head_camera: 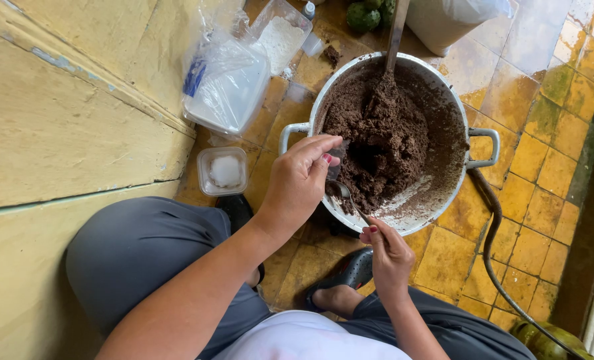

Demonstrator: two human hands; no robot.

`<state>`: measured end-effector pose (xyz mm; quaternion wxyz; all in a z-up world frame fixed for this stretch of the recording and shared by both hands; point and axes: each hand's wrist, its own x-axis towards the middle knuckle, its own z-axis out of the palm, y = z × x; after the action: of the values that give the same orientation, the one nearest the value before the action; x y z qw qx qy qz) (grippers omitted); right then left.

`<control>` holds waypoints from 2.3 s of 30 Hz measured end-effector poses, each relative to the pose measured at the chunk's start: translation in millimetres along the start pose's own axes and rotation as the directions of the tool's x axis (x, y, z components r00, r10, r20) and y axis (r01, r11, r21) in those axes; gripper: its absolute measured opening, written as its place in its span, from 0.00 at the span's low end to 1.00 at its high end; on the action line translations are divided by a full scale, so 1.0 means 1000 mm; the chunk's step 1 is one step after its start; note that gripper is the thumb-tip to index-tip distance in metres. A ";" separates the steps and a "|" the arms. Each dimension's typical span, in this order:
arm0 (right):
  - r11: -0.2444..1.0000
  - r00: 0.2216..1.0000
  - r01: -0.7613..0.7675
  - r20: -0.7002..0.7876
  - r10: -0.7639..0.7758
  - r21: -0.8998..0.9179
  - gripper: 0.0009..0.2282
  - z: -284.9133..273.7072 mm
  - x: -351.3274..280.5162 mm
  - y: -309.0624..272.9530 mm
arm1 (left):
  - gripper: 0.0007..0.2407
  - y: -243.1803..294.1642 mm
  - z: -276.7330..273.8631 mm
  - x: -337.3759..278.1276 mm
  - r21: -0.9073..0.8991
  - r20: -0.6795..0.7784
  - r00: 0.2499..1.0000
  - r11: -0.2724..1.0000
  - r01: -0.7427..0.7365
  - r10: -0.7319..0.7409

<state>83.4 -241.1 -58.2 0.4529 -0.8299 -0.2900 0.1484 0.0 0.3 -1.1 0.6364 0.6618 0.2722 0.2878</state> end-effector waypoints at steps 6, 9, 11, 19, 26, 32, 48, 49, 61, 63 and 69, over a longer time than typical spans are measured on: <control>0.800 0.889 -0.430 0.043 0.456 0.419 0.07 -0.015 0.011 0.007 | 0.15 -0.022 0.005 0.006 0.069 -0.017 1.000 0.998 -0.013 0.014; 0.561 0.809 -0.476 0.087 0.582 0.677 0.04 -0.024 0.022 0.017 | 0.15 -0.029 0.010 0.008 0.076 0.001 1.000 0.997 0.016 -0.016; 0.453 0.790 -0.453 0.110 0.603 0.768 0.03 -0.030 0.027 0.021 | 0.15 -0.030 0.013 0.006 0.086 0.017 1.000 0.996 0.014 -0.015; 0.347 0.851 -0.492 0.356 0.387 0.798 0.13 -0.045 0.028 0.010 | 0.20 -0.037 0.025 0.001 -0.086 0.111 0.916 0.915 0.394 -0.384; 0.565 0.837 -0.543 0.348 0.422 0.622 0.01 -0.034 0.016 0.013 | 0.26 -0.058 0.041 -0.012 -0.232 0.230 0.824 0.793 0.563 -0.518; 0.819 0.902 -0.426 0.254 0.349 0.385 0.07 -0.029 0.009 0.021 | 0.26 -0.051 0.043 -0.016 -0.328 0.277 0.768 0.695 0.640 -0.577; 0.887 0.953 -0.298 0.157 0.258 0.353 0.09 -0.020 0.008 0.019 | 0.28 -0.009 0.037 -0.015 -0.587 0.333 0.678 0.419 0.693 -0.656; 0.886 0.957 -0.288 0.152 0.249 0.363 0.09 -0.019 0.008 0.020 | 0.27 -0.006 0.036 -0.015 -0.605 0.335 0.679 0.403 0.687 -0.654; 0.845 0.975 -0.222 0.135 0.178 0.487 0.09 -0.014 0.004 0.045 | 0.25 -0.004 0.034 -0.015 -0.726 0.324 0.729 0.336 0.600 -0.602; 0.841 0.973 -0.227 0.137 0.183 0.490 0.08 -0.014 0.003 0.053 | 0.25 -0.002 0.033 -0.015 -0.727 0.324 0.726 0.332 0.602 -0.607; 0.839 0.975 -0.222 0.125 0.184 0.496 0.08 -0.014 0.003 0.060 | 0.25 -0.004 0.033 -0.015 -0.727 0.329 0.728 0.331 0.602 -0.602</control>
<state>113.3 -274.1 -100.3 0.6259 -0.7018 -0.1672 0.2963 13.5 -32.9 -6.6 0.9202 0.1559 0.3380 0.1213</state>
